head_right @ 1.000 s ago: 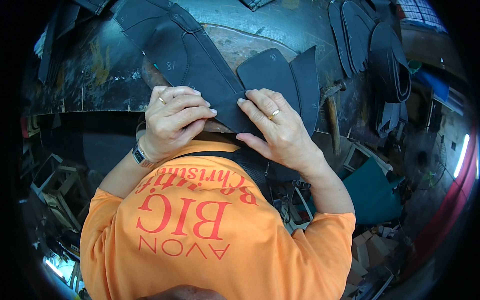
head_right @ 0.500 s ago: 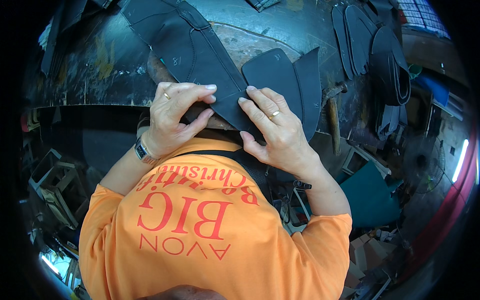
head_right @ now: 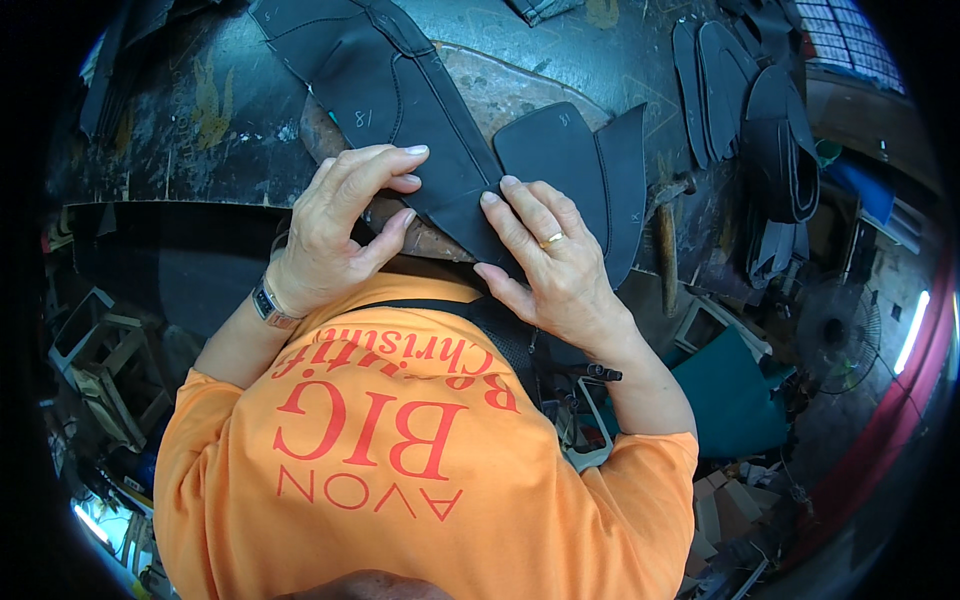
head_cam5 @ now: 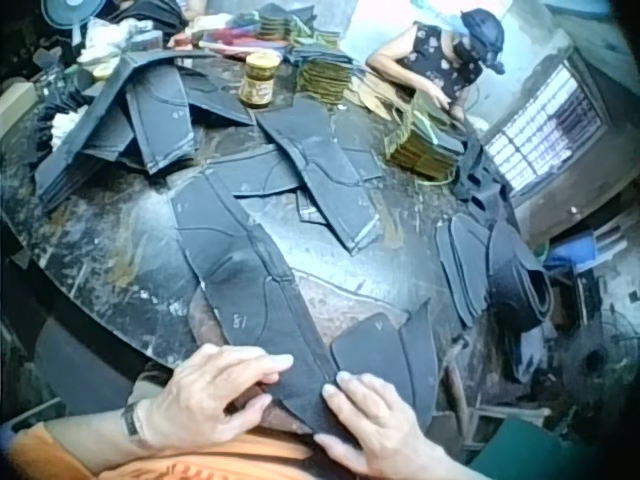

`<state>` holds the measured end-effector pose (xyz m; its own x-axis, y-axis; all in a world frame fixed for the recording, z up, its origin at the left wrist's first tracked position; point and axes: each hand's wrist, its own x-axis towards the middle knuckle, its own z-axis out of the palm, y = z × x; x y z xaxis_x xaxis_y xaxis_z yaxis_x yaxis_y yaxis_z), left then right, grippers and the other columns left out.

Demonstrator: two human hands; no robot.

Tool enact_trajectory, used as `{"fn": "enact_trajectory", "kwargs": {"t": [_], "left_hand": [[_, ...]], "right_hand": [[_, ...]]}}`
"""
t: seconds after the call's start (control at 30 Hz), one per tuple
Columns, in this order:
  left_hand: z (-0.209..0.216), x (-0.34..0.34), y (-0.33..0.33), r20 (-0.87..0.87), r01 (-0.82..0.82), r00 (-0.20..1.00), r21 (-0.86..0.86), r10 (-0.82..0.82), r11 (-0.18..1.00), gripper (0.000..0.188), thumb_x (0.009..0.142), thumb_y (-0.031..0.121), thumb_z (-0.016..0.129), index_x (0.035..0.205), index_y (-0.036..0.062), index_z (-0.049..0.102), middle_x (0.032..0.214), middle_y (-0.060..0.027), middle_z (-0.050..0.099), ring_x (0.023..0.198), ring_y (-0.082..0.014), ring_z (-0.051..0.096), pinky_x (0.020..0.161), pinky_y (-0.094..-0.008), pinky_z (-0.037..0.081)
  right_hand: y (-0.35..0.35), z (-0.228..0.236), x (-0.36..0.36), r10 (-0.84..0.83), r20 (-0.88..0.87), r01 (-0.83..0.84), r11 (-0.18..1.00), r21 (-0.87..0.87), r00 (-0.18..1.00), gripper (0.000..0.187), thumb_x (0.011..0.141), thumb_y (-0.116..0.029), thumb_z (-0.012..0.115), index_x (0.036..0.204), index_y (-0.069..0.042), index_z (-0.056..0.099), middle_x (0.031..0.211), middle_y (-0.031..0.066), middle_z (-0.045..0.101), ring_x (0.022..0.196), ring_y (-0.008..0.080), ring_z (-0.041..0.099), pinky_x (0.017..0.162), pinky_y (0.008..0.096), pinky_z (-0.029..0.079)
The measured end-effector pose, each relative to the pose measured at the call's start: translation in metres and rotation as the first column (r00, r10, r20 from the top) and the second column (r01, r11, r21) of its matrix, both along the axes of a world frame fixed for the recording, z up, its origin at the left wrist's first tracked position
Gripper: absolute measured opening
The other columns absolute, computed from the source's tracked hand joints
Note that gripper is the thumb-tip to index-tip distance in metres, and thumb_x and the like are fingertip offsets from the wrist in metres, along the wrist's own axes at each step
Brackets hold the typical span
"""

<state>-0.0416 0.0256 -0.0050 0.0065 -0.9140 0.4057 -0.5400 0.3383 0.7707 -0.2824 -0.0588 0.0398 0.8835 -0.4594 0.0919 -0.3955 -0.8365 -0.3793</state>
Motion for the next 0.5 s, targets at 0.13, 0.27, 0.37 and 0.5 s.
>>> {"fn": "enact_trajectory", "kwargs": {"t": [0.13,0.27,0.37,0.5], "left_hand": [[0.001,0.0,0.0,-0.017,-0.005,1.0,0.01,0.005,1.0,0.061,0.076,-0.002,0.07,0.134,0.0115,0.057,0.117,-0.0041,0.062,0.092,-0.0138,0.065,0.082,-0.0316,0.045],[0.005,0.002,-0.001,-0.005,0.005,1.0,0.022,-0.004,1.0,0.065,0.07,-0.009,0.073,0.131,0.0081,0.057,0.116,-0.0083,0.066,0.094,-0.0177,0.069,0.084,-0.0304,0.049],[0.006,0.002,-0.001,-0.011,0.011,1.0,0.023,-0.011,1.0,0.064,0.071,-0.008,0.072,0.131,0.0079,0.058,0.115,-0.008,0.066,0.094,-0.0179,0.069,0.084,-0.0306,0.049],[0.005,0.002,-0.001,-0.024,0.011,1.0,0.025,-0.011,1.0,0.061,0.075,-0.004,0.07,0.134,0.0103,0.056,0.115,-0.0048,0.065,0.092,-0.0149,0.068,0.083,-0.0311,0.047]], "right_hand": [[0.002,-0.008,-0.003,-0.001,0.046,0.002,1.0,-0.018,0.999,0.063,0.07,-0.016,0.08,0.128,0.0,0.061,0.134,0.0179,0.055,0.116,0.0361,0.055,0.098,0.0431,0.049],[0.003,-0.011,-0.006,-0.009,0.074,0.009,1.0,0.005,0.997,0.062,0.071,-0.015,0.079,0.129,0.0,0.062,0.135,0.0171,0.055,0.118,0.0358,0.055,0.098,0.0432,0.048],[0.003,-0.012,-0.007,-0.018,0.074,0.017,1.0,0.011,0.997,0.06,0.072,-0.014,0.078,0.128,-0.001,0.062,0.136,0.0172,0.055,0.119,0.0357,0.055,0.099,0.0432,0.048],[0.004,-0.013,-0.008,-0.025,0.104,0.021,0.999,0.035,0.994,0.052,0.079,-0.016,0.07,0.128,-0.001,0.063,0.136,0.018,0.056,0.123,0.0359,0.054,0.103,0.0433,0.045]]}}
